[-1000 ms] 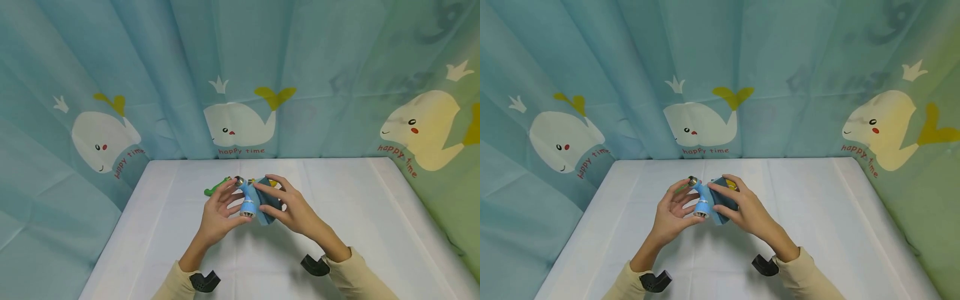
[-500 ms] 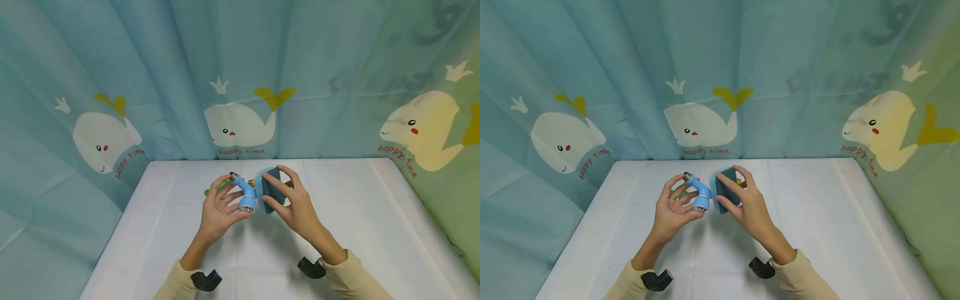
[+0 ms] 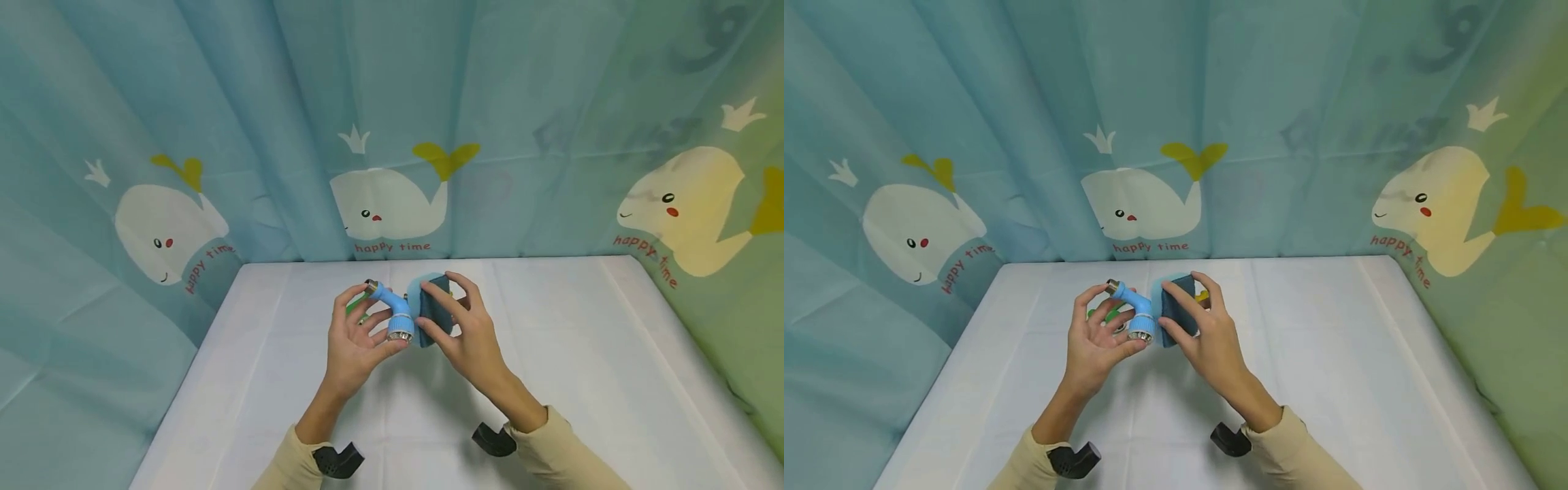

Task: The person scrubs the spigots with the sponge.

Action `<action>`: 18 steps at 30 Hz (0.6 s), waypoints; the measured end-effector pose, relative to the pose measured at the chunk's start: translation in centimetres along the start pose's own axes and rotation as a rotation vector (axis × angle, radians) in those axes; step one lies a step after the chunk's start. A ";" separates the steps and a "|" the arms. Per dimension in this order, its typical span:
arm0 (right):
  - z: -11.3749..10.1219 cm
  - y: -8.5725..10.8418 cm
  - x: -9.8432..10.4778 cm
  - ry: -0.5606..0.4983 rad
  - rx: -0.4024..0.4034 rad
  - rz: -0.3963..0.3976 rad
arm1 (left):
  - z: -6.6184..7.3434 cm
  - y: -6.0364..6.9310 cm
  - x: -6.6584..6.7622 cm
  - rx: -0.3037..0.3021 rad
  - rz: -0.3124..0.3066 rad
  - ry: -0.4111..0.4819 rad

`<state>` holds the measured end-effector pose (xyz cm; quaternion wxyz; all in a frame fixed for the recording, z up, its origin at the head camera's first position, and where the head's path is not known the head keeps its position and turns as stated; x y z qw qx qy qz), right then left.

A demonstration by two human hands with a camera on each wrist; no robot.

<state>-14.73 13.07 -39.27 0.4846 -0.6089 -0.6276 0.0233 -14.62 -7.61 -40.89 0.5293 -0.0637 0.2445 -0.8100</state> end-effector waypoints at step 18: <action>-0.2 -1.1 2.4 -0.016 0.039 -0.356 | -0.3 0.6 0.2 -0.017 -0.149 -0.010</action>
Point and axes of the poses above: each hand's wrist, its own y-axis away from the middle knuckle, its own x-axis out of the back of the hand, z = x × y, the point moved 3 cm from there along -y, towards the middle knuckle, and after that the axes turned 8 degrees about -z, right-handed, at the moved point
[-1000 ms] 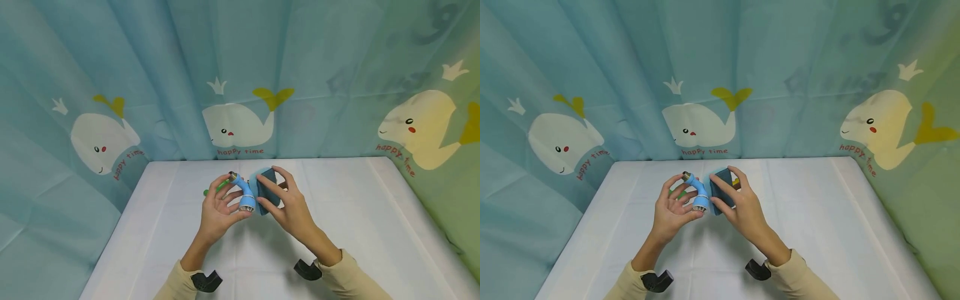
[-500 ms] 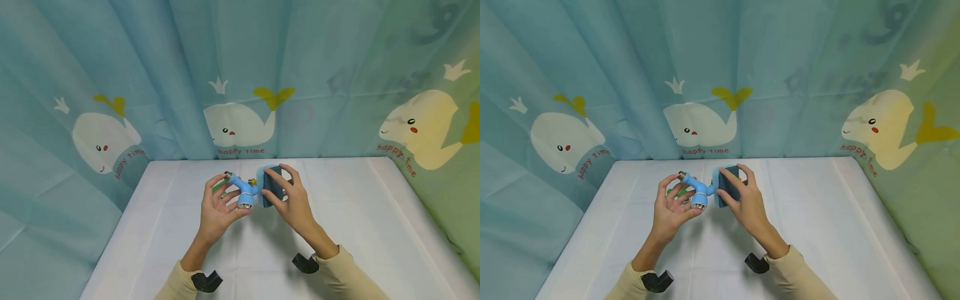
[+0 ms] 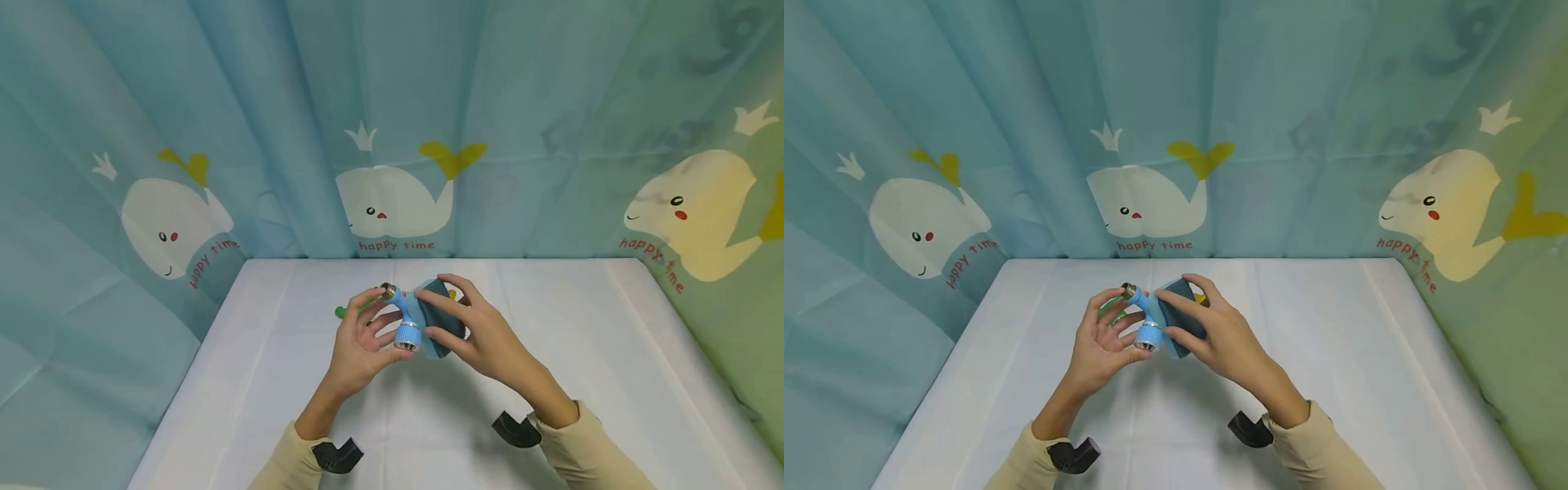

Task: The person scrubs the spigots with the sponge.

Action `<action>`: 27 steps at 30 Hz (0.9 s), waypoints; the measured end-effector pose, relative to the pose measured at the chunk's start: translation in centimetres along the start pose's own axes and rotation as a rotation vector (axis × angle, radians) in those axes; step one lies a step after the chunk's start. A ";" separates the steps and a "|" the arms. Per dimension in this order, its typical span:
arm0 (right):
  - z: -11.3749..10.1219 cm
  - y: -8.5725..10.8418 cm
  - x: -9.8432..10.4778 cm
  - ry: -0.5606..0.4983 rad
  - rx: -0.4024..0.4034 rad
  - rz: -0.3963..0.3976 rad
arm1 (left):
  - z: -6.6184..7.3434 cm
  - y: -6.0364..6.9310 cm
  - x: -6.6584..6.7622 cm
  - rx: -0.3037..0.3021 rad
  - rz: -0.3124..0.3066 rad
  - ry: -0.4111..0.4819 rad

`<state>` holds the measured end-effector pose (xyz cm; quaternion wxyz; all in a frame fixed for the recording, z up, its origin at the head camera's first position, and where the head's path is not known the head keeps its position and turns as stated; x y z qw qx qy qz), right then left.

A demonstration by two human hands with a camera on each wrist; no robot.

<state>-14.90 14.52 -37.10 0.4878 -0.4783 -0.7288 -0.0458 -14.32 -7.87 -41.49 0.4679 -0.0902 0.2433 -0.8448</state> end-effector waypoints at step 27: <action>-0.2 -0.3 0.4 0.129 0.166 -0.029 | -0.6 0.2 -0.2 0.082 -0.021 -0.077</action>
Point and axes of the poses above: each hand's wrist, its own y-axis away from the middle knuckle, its own x-axis out of the back of the hand, z = x × y, the point moved 3 cm from there along -y, towards the middle knuckle, and after that the axes turned 8 degrees about -z, right-handed, at the moved point
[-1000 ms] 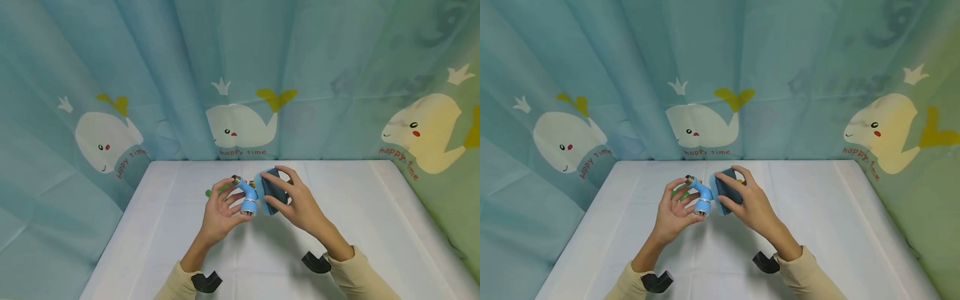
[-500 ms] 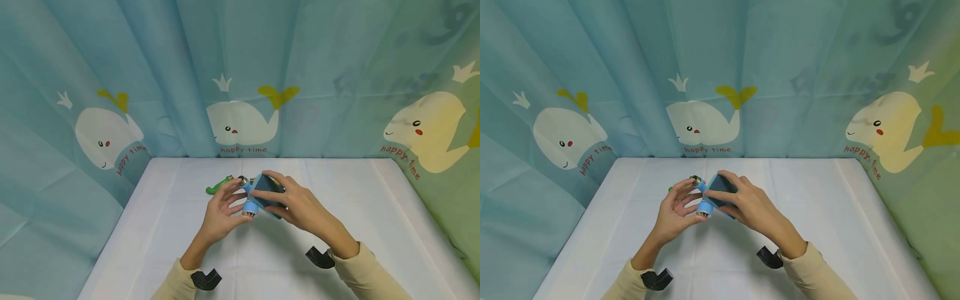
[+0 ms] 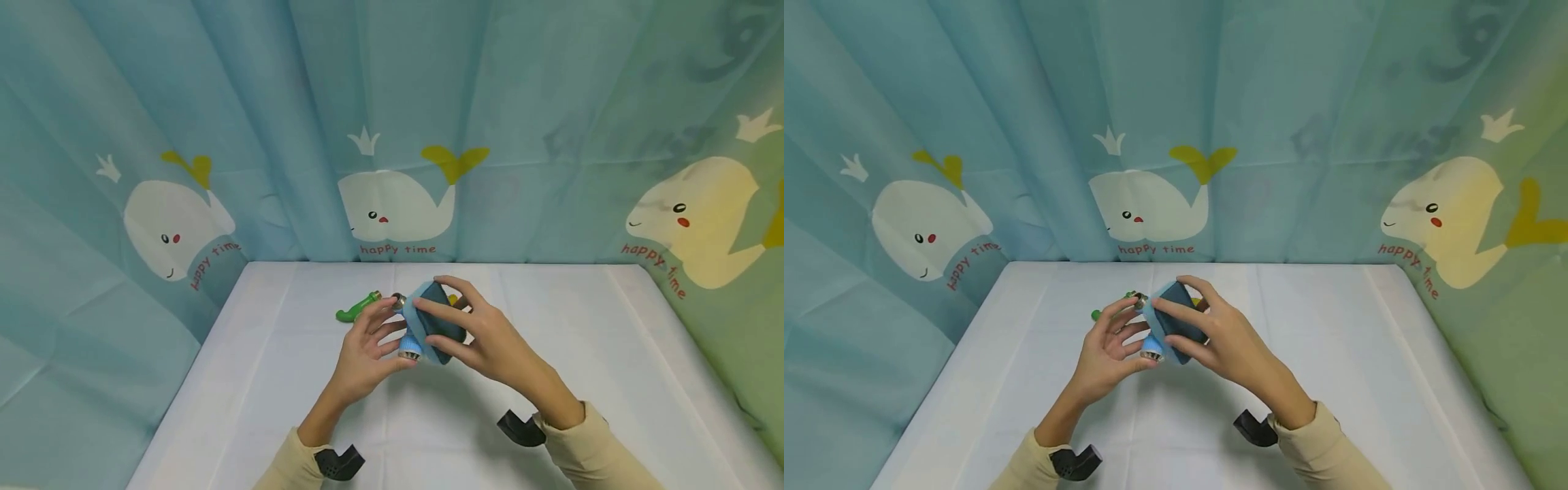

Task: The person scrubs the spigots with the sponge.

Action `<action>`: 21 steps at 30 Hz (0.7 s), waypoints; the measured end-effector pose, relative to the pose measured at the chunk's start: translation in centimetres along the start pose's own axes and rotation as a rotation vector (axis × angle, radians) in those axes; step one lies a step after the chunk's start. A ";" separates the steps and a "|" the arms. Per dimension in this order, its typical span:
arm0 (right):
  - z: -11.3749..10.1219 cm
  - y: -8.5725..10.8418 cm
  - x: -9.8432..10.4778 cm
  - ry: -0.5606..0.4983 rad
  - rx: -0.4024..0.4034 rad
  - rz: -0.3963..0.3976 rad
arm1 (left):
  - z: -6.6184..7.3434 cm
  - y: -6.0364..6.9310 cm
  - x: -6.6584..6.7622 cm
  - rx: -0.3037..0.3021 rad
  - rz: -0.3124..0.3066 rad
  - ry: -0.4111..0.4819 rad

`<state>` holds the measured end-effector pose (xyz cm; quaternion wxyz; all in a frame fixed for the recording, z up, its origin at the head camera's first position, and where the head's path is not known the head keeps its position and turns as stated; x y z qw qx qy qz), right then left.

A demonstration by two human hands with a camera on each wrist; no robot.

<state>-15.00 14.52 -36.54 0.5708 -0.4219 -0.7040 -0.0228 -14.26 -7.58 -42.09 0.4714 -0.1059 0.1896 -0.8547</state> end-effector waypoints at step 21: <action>2.4 1.2 -2.5 -0.221 -0.220 0.042 | -0.5 -0.1 0.1 0.017 0.045 0.016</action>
Point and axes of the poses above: each hand's wrist, its own y-axis away from the middle knuckle, its own x-axis out of the back of the hand, z = x × y, the point moved 3 cm from there along -y, towards the middle knuckle, and after that the axes turned 8 degrees about -z, right-handed, at the moved point
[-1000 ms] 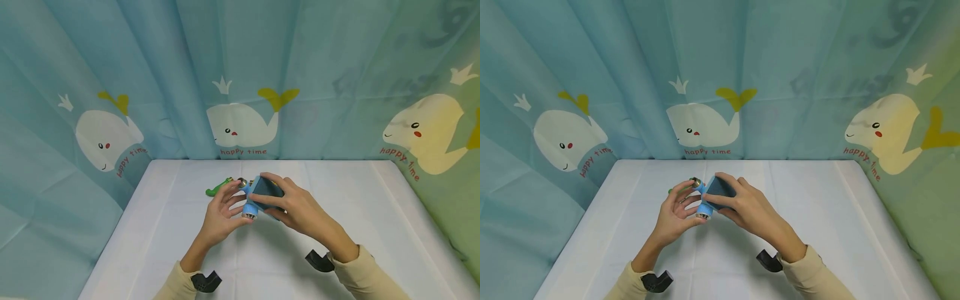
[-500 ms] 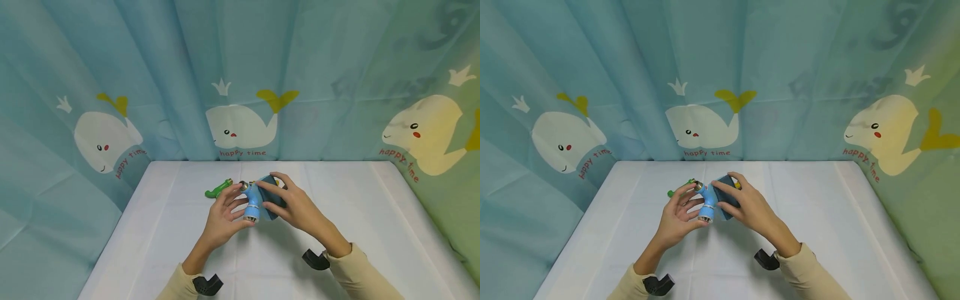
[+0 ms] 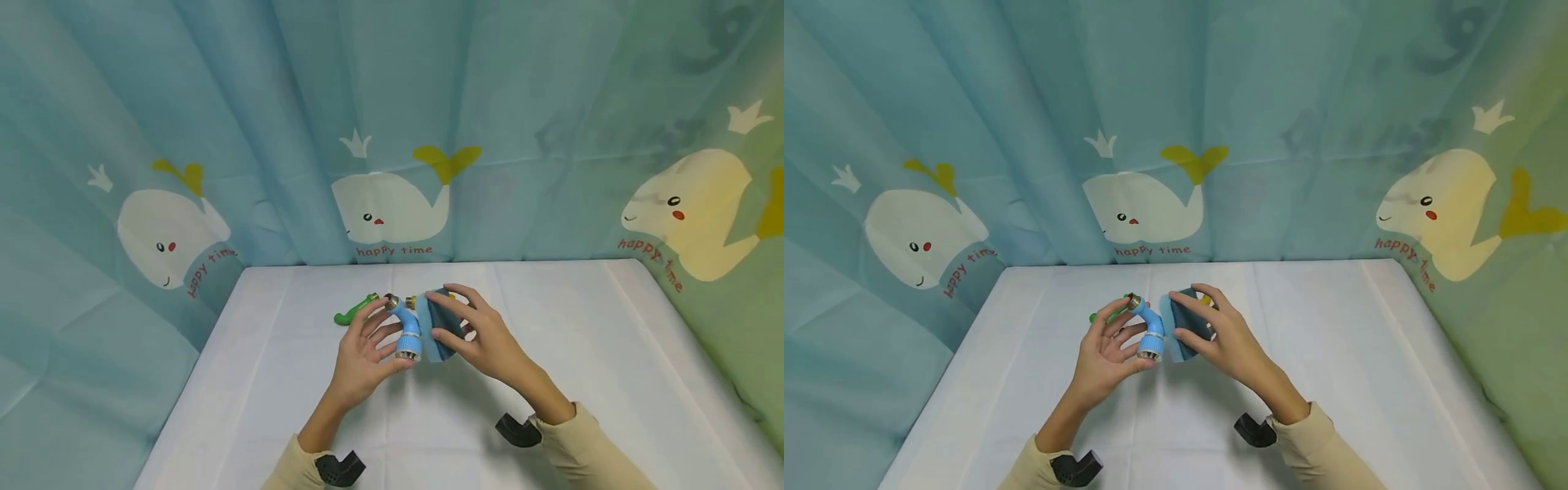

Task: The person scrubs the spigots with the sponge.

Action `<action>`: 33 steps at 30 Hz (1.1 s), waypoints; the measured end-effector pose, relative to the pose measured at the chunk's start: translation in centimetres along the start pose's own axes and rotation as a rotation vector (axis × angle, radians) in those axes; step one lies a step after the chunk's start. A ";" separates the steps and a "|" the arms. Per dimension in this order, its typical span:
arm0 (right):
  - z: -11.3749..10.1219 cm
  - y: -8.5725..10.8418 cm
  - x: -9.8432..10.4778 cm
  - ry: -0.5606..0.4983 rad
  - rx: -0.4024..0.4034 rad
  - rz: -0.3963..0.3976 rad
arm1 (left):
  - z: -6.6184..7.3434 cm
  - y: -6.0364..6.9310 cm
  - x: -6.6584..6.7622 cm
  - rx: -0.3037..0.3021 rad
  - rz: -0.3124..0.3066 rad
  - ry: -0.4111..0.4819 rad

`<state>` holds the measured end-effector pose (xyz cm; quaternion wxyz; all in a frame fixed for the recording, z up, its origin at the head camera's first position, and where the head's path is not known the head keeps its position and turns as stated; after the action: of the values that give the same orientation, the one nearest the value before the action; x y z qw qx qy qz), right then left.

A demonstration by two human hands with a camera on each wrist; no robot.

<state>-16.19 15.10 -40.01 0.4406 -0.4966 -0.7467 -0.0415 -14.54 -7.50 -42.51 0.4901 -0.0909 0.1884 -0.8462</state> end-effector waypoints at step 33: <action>4.1 5.9 6.9 0.197 -0.079 0.156 | 0.4 -2.7 -1.2 0.019 -0.040 -0.140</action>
<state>-14.93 24.99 -39.96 0.4936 -0.5636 -0.6568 -0.0852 -15.89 -5.33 -40.98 0.4860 -0.1486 0.1438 -0.8491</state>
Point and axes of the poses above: each hand's wrist, its own y-axis away from the middle knuckle, its own x-axis out of the back of the hand, z = x × y, the point moved 3 cm from there along -y, towards the middle knuckle, and after that the axes turned 8 degrees about -z, right-handed, at the moved point
